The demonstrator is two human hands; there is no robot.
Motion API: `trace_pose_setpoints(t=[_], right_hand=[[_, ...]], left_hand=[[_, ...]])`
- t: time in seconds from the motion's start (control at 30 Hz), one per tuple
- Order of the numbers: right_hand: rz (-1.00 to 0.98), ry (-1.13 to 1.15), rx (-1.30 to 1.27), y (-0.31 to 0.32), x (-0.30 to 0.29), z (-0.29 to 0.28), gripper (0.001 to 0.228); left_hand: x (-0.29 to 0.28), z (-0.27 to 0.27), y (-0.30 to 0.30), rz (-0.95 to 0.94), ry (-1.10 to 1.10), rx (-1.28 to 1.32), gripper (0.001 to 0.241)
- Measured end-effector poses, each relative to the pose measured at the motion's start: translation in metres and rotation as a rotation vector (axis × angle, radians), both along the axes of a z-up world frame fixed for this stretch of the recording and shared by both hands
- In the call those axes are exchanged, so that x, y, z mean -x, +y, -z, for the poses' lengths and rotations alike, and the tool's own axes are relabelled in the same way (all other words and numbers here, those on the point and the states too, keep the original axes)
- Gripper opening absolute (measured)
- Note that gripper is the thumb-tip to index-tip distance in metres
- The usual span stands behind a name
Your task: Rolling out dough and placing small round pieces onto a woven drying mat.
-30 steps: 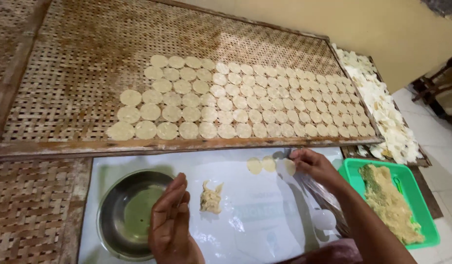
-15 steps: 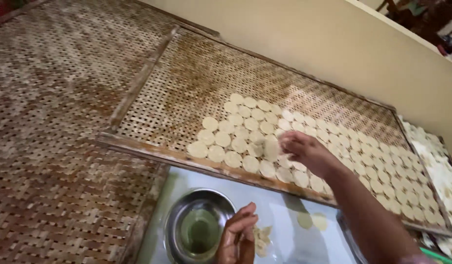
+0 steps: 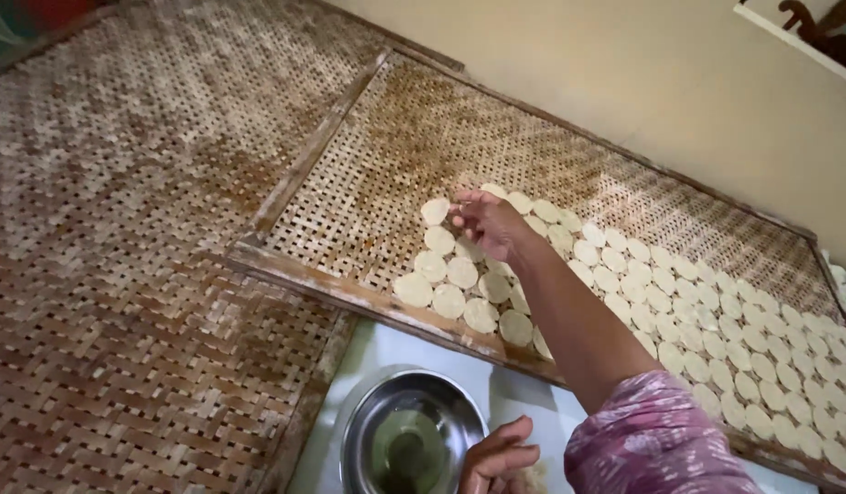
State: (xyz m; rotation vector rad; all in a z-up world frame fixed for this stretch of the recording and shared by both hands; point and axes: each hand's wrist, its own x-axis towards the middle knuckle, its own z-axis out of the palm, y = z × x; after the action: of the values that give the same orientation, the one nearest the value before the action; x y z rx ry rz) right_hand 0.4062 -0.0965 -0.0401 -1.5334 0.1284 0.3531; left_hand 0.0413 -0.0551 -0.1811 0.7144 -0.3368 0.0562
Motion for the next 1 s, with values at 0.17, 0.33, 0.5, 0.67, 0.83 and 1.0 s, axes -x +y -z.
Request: trace_pose_setpoints(t=[0.17,0.33,0.5,0.67,0.83,1.0], right_hand=[[0.039,0.050,0.074,-0.021,0.009,-0.006,0.036],[-0.016,-0.001,0.183,-0.034,0.011,-0.005,0.029],[0.000,0.012,0.203,-0.035,0.015,-0.007,0.028],[-0.007,0.020,0.274,-0.036,0.013,-0.006,0.023],[-0.037,-0.047,0.311,-0.038,0.012,-0.004,0.017],[-0.037,-0.051,0.392,-0.030,0.018,-0.014,0.015]], left_hand=[[0.000,-0.022,0.010,-0.083,-0.105,-0.121,0.026],[0.001,-0.018,-0.004,-0.208,-0.091,-0.064,0.021],[0.000,-0.019,0.000,-0.157,-0.087,-0.068,0.024],[-0.001,-0.022,0.010,-0.058,-0.050,-0.097,0.024],[0.002,-0.021,0.011,-0.021,-0.046,-0.110,0.025],[0.002,-0.041,0.023,-0.011,-0.081,-0.098,0.026]])
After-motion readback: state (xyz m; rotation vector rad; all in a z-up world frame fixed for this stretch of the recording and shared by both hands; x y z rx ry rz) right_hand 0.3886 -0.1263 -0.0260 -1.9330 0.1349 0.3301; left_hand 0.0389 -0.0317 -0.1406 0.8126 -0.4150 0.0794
